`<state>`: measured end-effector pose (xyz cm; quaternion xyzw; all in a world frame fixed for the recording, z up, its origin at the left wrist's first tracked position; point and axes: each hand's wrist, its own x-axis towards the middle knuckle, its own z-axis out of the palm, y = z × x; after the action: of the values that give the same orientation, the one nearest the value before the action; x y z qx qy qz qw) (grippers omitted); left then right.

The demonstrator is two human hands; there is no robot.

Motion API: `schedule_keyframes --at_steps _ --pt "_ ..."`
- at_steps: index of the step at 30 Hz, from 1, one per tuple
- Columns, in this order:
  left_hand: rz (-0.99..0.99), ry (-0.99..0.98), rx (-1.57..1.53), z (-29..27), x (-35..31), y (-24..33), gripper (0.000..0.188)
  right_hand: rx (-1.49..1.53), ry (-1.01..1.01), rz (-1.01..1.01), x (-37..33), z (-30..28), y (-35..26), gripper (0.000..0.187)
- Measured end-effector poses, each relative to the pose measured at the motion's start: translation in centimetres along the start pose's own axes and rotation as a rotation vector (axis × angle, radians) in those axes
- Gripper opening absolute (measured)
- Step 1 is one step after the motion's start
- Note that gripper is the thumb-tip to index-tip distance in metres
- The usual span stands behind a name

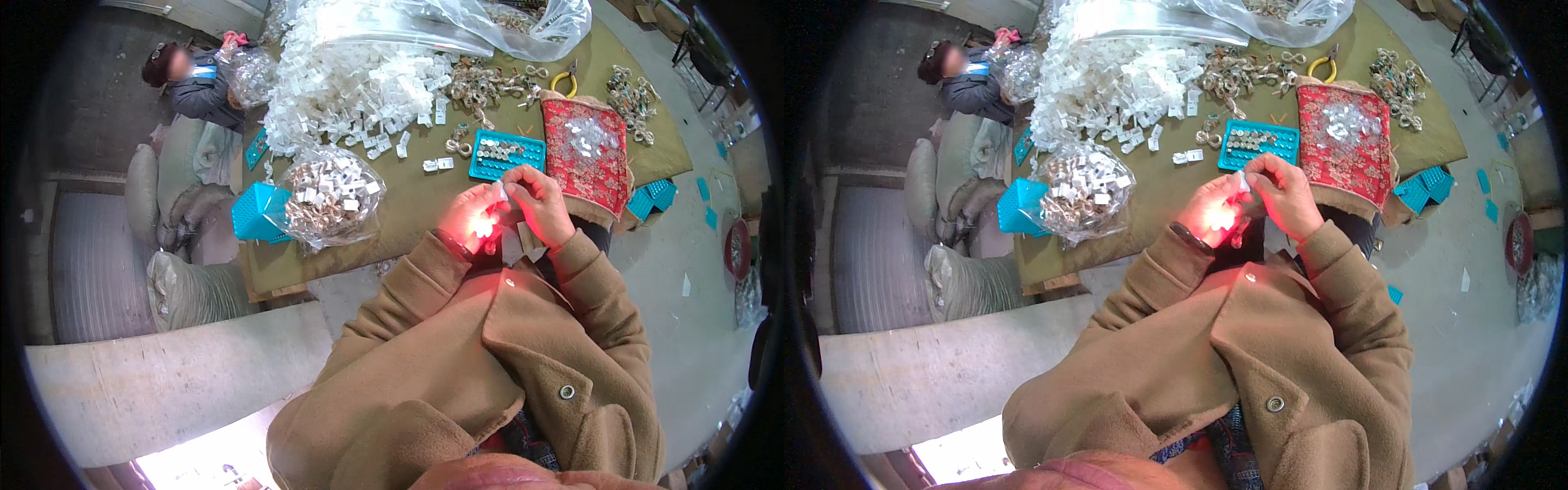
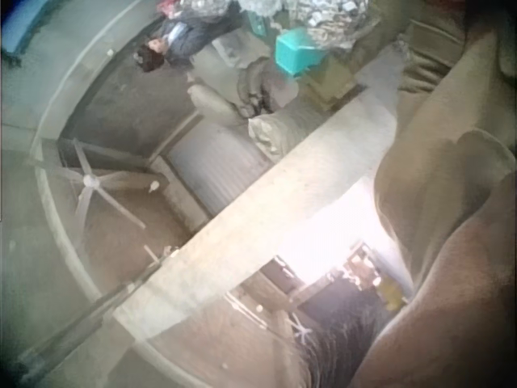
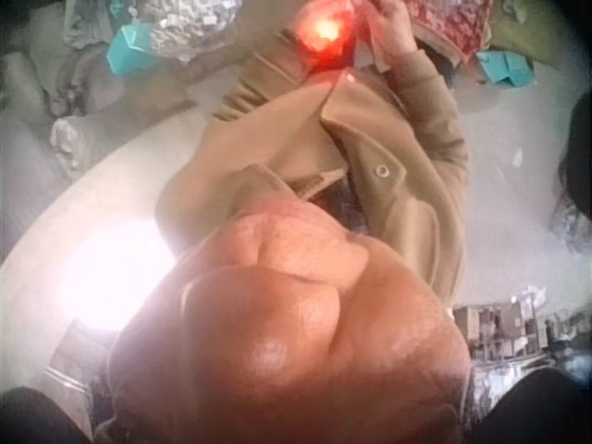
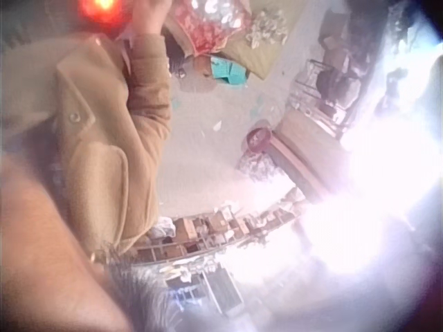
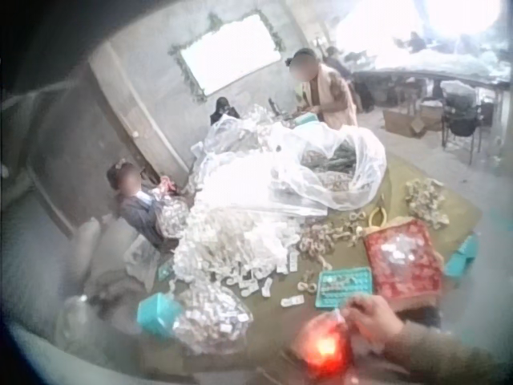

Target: The person sits on the floor and repeatedly picks up small white plastic pieces and metal rings from a table. They attach the plastic pieces to the rings and place the assembled units into a blue tray. The person continues this repetitive assembly process throughout the clip.

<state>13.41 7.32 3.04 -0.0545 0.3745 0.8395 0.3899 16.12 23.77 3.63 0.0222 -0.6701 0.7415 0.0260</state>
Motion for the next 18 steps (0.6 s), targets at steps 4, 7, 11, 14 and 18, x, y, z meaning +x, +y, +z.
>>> schedule_keyframes --at_steps 4,7,11,14,18 --pt "-0.055 0.077 0.098 -0.3 0.3 -0.3 0.016 0.066 -0.117 0.089 -0.1 -1.6 -0.3 0.001" --pt "-0.090 0.102 0.109 -0.2 0.5 -0.5 0.015 -0.309 -0.063 -0.066 -0.4 -1.5 -0.1 0.002" --pt "-0.052 0.142 0.120 0.2 0.7 -0.6 0.016 -0.315 0.035 -0.143 -0.7 -0.6 0.3 0.005" --pt "-0.017 0.156 0.178 0.4 0.7 -0.2 0.015 -0.300 0.047 -0.157 -0.2 -0.5 0.2 0.004" --pt "-0.160 0.088 -0.174 -0.1 0.5 0.7 0.014 -0.311 0.000 -0.241 0.6 -1.0 0.3 0.007"
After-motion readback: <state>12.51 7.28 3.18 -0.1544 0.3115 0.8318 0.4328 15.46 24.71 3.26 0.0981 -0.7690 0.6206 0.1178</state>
